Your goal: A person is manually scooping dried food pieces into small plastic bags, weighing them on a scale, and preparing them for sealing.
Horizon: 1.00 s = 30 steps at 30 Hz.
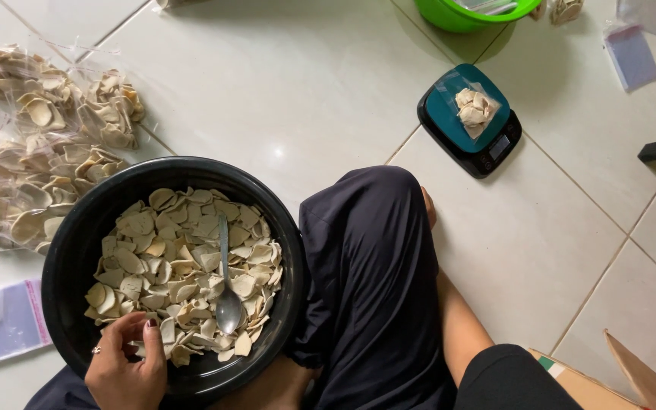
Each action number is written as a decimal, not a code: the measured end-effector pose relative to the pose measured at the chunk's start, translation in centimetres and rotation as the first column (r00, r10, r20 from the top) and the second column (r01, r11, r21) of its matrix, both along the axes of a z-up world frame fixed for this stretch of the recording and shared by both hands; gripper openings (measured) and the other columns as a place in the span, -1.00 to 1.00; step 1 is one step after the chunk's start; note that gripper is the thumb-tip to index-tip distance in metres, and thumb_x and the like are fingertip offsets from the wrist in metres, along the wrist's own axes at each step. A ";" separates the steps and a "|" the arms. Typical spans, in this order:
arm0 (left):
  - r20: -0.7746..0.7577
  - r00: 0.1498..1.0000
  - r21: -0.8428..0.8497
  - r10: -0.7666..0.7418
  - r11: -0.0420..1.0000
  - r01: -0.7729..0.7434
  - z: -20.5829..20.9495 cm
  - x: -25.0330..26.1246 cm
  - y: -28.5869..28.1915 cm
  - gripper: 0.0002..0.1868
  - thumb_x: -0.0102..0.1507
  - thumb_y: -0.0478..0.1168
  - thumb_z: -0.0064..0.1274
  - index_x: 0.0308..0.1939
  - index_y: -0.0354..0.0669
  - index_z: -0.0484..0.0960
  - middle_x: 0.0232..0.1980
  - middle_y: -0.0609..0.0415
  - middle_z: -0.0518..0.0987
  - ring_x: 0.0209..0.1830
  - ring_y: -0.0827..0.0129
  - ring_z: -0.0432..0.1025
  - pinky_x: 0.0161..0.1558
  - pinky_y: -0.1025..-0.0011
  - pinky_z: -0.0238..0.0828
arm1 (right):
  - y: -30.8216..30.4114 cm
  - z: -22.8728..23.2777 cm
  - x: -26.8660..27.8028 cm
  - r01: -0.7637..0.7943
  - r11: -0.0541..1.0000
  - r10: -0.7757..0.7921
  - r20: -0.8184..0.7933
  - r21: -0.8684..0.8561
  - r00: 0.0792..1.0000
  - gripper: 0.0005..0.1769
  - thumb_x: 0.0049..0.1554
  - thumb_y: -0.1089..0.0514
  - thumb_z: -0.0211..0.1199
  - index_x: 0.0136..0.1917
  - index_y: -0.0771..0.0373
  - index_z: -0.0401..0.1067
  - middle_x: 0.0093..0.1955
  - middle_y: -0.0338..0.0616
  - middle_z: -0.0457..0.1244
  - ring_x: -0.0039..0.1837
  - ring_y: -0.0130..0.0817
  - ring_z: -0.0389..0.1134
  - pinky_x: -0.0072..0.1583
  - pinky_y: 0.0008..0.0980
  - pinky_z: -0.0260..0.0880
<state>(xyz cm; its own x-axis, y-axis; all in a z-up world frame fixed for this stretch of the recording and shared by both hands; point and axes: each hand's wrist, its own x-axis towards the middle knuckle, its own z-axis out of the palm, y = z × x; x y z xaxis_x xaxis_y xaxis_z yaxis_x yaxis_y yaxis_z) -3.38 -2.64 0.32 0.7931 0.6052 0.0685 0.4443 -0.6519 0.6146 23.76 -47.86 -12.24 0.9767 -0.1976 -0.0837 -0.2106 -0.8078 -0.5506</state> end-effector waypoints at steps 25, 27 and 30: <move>0.012 0.997 0.051 0.075 0.996 -0.075 0.6 0.5 0.0 -0.81 0.21 -0.32 0.13 -0.09 -0.17 0.68 -0.29 0.11 0.65 -0.39 0.35 0.49 -0.27 0.42 0.39 | -4.2 8.9 14.1 0.022 0.934 0.148 0.440 -0.358 0.886 -0.41 0.11 0.32 0.31 0.36 0.22 0.18 0.26 0.16 0.01 0.11 0.21 0.28 0.11 0.06 0.37; 0.008 0.997 0.023 0.079 0.997 -0.080 0.8 0.6 0.1 -0.82 0.20 -0.29 0.13 -0.11 -0.13 0.67 -0.29 0.15 0.65 -0.40 0.39 0.50 -0.34 0.43 0.38 | -4.7 9.3 15.1 0.036 0.941 0.017 0.153 -0.337 0.988 -0.55 0.14 0.22 0.23 0.31 0.10 0.38 0.27 0.08 0.00 0.11 0.18 0.23 0.13 0.07 0.30; 0.043 0.996 0.026 0.084 0.996 -0.085 0.5 0.5 0.3 -0.80 0.18 -0.28 0.15 -0.11 -0.14 0.68 -0.31 0.14 0.66 -0.42 0.39 0.51 -0.34 0.43 0.41 | -6.2 6.9 15.2 0.022 0.911 0.055 0.175 -0.412 0.983 -0.97 0.27 0.20 0.24 -0.02 0.11 0.49 0.20 0.09 0.13 0.08 0.15 0.26 0.11 0.03 0.32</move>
<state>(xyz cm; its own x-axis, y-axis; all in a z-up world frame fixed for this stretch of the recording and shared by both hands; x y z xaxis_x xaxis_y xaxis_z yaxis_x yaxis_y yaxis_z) -2.88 -2.37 0.80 0.7356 0.6670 0.1183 0.4724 -0.6303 0.6161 38.97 -54.08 -5.32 0.9709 -0.1604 0.1776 -0.1248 -0.9726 -0.1964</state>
